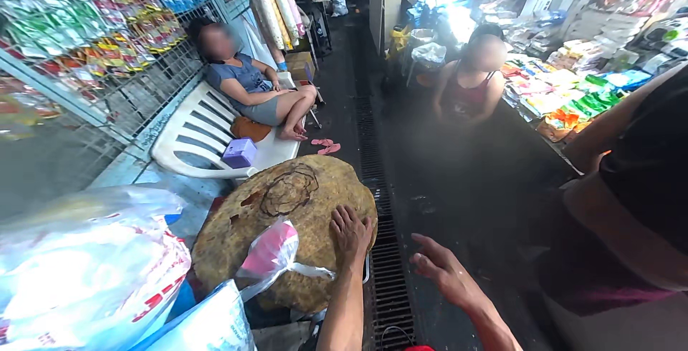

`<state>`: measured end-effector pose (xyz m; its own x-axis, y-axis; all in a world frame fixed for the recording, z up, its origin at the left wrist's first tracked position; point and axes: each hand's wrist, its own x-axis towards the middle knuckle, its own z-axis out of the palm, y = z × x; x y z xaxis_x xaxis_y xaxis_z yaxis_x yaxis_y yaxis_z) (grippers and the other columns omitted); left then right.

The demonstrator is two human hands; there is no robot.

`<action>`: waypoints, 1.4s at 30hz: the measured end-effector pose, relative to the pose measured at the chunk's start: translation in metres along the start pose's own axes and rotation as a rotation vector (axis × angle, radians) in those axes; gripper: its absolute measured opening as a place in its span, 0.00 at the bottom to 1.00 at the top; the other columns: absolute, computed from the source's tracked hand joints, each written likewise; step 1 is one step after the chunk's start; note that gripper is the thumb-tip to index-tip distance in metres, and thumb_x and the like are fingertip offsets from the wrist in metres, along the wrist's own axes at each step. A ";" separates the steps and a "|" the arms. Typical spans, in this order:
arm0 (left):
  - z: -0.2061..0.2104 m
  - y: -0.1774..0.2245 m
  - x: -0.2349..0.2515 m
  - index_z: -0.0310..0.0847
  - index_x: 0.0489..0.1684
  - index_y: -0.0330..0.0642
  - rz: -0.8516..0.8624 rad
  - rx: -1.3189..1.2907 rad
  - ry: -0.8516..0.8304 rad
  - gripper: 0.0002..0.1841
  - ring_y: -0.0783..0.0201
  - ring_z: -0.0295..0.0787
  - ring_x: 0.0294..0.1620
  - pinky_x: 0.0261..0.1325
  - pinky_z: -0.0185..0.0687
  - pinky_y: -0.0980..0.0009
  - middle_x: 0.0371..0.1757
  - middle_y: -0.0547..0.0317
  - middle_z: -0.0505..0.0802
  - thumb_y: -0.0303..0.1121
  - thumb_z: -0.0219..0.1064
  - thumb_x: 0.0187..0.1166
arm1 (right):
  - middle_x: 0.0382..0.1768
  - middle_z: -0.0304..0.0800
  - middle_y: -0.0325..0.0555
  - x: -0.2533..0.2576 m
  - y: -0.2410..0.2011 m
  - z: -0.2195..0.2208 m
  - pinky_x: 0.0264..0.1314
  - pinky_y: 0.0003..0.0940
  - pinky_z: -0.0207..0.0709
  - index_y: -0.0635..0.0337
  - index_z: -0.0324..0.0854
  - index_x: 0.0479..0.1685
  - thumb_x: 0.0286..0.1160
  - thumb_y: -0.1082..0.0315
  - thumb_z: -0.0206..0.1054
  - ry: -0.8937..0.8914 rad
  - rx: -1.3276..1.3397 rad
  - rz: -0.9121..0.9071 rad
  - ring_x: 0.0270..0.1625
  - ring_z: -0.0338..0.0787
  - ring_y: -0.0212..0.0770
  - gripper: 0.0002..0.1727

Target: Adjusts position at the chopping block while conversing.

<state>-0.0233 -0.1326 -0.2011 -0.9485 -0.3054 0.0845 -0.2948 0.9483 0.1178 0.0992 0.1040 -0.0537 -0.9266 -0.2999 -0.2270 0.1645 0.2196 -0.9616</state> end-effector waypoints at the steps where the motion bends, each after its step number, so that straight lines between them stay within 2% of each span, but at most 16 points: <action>1: 0.000 0.000 0.000 0.58 0.90 0.34 -0.001 -0.005 0.007 0.46 0.34 0.50 0.93 0.90 0.45 0.38 0.92 0.33 0.60 0.65 0.47 0.83 | 0.49 0.93 0.45 -0.001 0.005 0.001 0.53 0.37 0.89 0.56 0.69 0.85 0.86 0.56 0.58 -0.013 -0.014 0.013 0.46 0.94 0.39 0.30; 3: 0.002 0.000 0.000 0.57 0.90 0.33 -0.001 -0.008 0.010 0.46 0.34 0.49 0.93 0.90 0.44 0.38 0.92 0.33 0.59 0.65 0.47 0.83 | 0.47 0.92 0.45 -0.003 0.023 0.003 0.52 0.37 0.88 0.56 0.73 0.81 0.85 0.54 0.58 -0.045 -0.060 0.052 0.44 0.92 0.38 0.28; 7: 0.001 0.001 0.001 0.54 0.92 0.34 -0.015 0.002 -0.040 0.47 0.36 0.46 0.94 0.91 0.40 0.37 0.93 0.35 0.57 0.65 0.47 0.82 | 0.47 0.92 0.49 -0.009 0.062 0.009 0.55 0.43 0.86 0.56 0.75 0.80 0.84 0.52 0.58 -0.090 -0.130 0.136 0.45 0.92 0.41 0.29; 10: 0.002 0.000 0.001 0.55 0.92 0.35 -0.011 0.000 -0.021 0.47 0.35 0.48 0.94 0.90 0.42 0.36 0.93 0.34 0.58 0.66 0.49 0.82 | 0.48 0.92 0.51 -0.017 0.082 0.013 0.57 0.45 0.86 0.57 0.75 0.80 0.85 0.53 0.58 -0.131 -0.167 0.182 0.46 0.92 0.43 0.28; 13: 0.001 0.001 0.001 0.57 0.92 0.41 -0.011 -0.004 -0.030 0.44 0.34 0.47 0.94 0.90 0.42 0.35 0.93 0.35 0.57 0.65 0.49 0.82 | 0.49 0.93 0.51 -0.023 0.095 0.014 0.58 0.46 0.85 0.55 0.75 0.80 0.85 0.52 0.58 -0.150 -0.185 0.217 0.47 0.93 0.43 0.28; 19: 0.006 -0.001 0.001 0.54 0.93 0.39 0.007 -0.021 -0.016 0.46 0.32 0.44 0.94 0.90 0.39 0.33 0.93 0.33 0.55 0.66 0.46 0.83 | 0.51 0.92 0.53 -0.031 0.092 0.007 0.59 0.46 0.84 0.57 0.74 0.80 0.87 0.54 0.57 -0.129 -0.160 0.248 0.48 0.92 0.44 0.27; 26: 0.001 0.000 0.001 0.56 0.92 0.39 0.002 -0.030 -0.008 0.44 0.31 0.47 0.93 0.89 0.41 0.32 0.93 0.33 0.57 0.65 0.50 0.83 | 0.49 0.92 0.52 -0.034 0.088 -0.013 0.58 0.45 0.85 0.57 0.75 0.79 0.86 0.54 0.57 -0.052 -0.151 0.222 0.47 0.92 0.43 0.27; 30: 0.003 0.001 0.002 0.58 0.92 0.42 -0.001 -0.008 -0.004 0.44 0.33 0.49 0.93 0.89 0.43 0.34 0.93 0.35 0.58 0.65 0.50 0.83 | 0.49 0.91 0.51 -0.034 0.089 -0.021 0.57 0.43 0.85 0.56 0.75 0.79 0.86 0.53 0.57 -0.018 -0.143 0.210 0.46 0.92 0.42 0.27; 33: 0.006 0.000 0.002 0.59 0.91 0.42 0.007 0.000 0.013 0.44 0.33 0.50 0.93 0.88 0.45 0.35 0.92 0.35 0.59 0.65 0.51 0.82 | 0.53 0.91 0.54 -0.039 0.098 -0.016 0.60 0.46 0.84 0.57 0.74 0.80 0.87 0.54 0.57 -0.053 -0.138 0.252 0.49 0.92 0.45 0.27; 36: 0.008 0.001 0.002 0.59 0.91 0.41 0.009 -0.005 0.018 0.44 0.33 0.49 0.93 0.89 0.43 0.35 0.92 0.34 0.59 0.66 0.51 0.82 | 0.52 0.91 0.56 -0.037 0.114 -0.012 0.59 0.47 0.85 0.59 0.75 0.79 0.86 0.54 0.58 -0.092 -0.123 0.290 0.48 0.92 0.47 0.27; 39: 0.006 0.002 0.005 0.58 0.91 0.41 0.000 -0.012 0.008 0.44 0.33 0.48 0.93 0.89 0.43 0.34 0.93 0.35 0.58 0.65 0.51 0.82 | 0.57 0.90 0.57 -0.010 0.082 -0.023 0.62 0.51 0.85 0.56 0.72 0.83 0.87 0.56 0.59 -0.078 -0.166 0.250 0.52 0.93 0.49 0.28; 40: 0.006 0.002 0.004 0.58 0.91 0.41 0.004 -0.018 -0.005 0.44 0.32 0.48 0.93 0.89 0.42 0.33 0.93 0.34 0.58 0.65 0.51 0.82 | 0.58 0.90 0.58 0.002 0.055 -0.029 0.63 0.52 0.86 0.53 0.66 0.87 0.87 0.56 0.58 -0.064 -0.192 0.203 0.53 0.93 0.50 0.30; 42: 0.005 0.001 0.002 0.58 0.91 0.41 0.009 -0.030 -0.019 0.44 0.31 0.47 0.93 0.88 0.41 0.32 0.92 0.32 0.58 0.64 0.52 0.82 | 0.52 0.90 0.56 0.025 -0.017 -0.043 0.59 0.49 0.87 0.48 0.52 0.95 0.89 0.56 0.57 -0.040 -0.240 0.074 0.48 0.93 0.48 0.36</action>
<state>-0.0265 -0.1322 -0.2058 -0.9532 -0.2950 0.0665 -0.2831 0.9478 0.1465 0.0588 0.1332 -0.0364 -0.9002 -0.3098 -0.3061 0.1423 0.4551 -0.8790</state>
